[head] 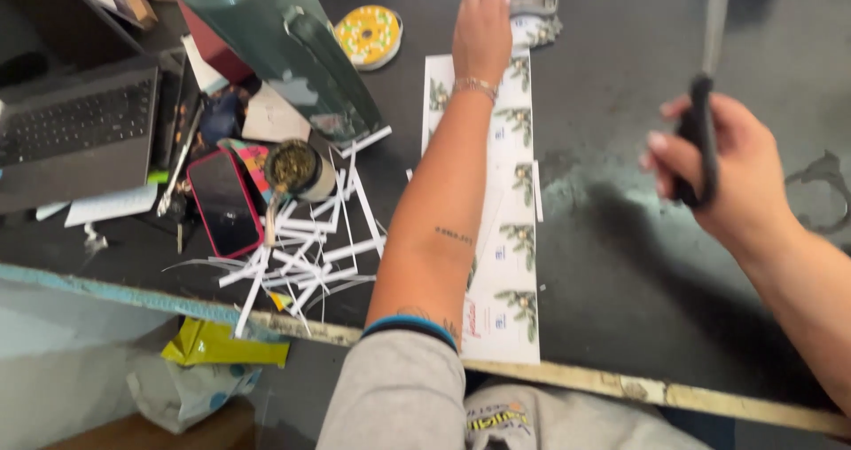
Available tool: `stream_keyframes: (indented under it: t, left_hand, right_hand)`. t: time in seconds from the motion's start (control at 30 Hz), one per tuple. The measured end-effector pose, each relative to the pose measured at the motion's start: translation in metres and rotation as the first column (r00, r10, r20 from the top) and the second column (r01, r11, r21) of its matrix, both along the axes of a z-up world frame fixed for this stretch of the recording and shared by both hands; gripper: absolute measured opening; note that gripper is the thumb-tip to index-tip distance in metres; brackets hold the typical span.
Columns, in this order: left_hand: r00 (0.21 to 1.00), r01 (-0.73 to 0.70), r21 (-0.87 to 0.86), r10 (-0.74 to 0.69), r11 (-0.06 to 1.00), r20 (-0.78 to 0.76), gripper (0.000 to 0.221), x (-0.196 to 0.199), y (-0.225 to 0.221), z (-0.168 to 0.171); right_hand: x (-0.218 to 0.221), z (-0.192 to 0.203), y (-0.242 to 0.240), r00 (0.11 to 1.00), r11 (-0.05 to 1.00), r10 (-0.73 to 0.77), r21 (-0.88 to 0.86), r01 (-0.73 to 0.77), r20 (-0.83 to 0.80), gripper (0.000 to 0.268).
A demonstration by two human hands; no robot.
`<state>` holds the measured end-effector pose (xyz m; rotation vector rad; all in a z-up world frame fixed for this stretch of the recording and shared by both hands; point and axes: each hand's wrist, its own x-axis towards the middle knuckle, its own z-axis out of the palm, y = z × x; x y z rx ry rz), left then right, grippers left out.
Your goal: The person uses scissors to cut individual greeting cards from a printed sheet. They trim the edges of each card, place the finished cards in a pile, and continue cutting the remaining cards from the sheet.
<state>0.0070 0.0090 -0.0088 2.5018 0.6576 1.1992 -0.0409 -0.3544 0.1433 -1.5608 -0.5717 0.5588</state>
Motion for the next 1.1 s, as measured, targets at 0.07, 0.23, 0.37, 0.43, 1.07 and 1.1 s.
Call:
stream_keyframes:
  t: [0.07,0.23,0.37,0.43,1.07,1.1]
  left_hand:
    - [0.996,0.016,-0.078,-0.009,0.997,0.091,0.032,-0.004,-0.004,0.016]
    - [0.970,0.108,-0.201,-0.059,0.974,0.235,0.032,-0.015,-0.020,0.064]
    - [0.974,0.182,-0.121,-0.196,0.976,-0.116,0.028,-0.048,-0.043,0.075]
    - [0.936,0.209,-0.093,-0.226,0.974,-0.271,0.032,-0.071,-0.053,0.087]
    - [0.865,-0.012,-0.389,-0.186,0.921,-0.467,0.097,-0.321,-0.203,0.086]
    - [0.869,-0.027,-0.428,-0.191,0.904,-0.457,0.099,-0.321,-0.204,0.088]
  right_hand:
    - [-0.014,-0.017,-0.034,0.999,1.000,-0.005,-0.031,0.004,-0.036,0.026]
    - [-0.026,-0.046,-0.085,0.999,0.987,0.000,-0.160,-0.007,-0.045,0.028]
    - [-0.012,-0.061,-0.085,1.000,0.992,-0.007,-0.124,0.010,0.024,0.026]
    - [-0.009,-0.062,-0.083,1.000,0.997,-0.001,-0.082,0.001,0.000,0.026]
    - [-0.012,-0.046,-0.096,0.995,0.999,-0.037,-0.014,0.038,0.097,0.022]
    - [-0.011,-0.047,-0.095,0.994,0.999,-0.046,-0.012,0.048,0.099,0.022]
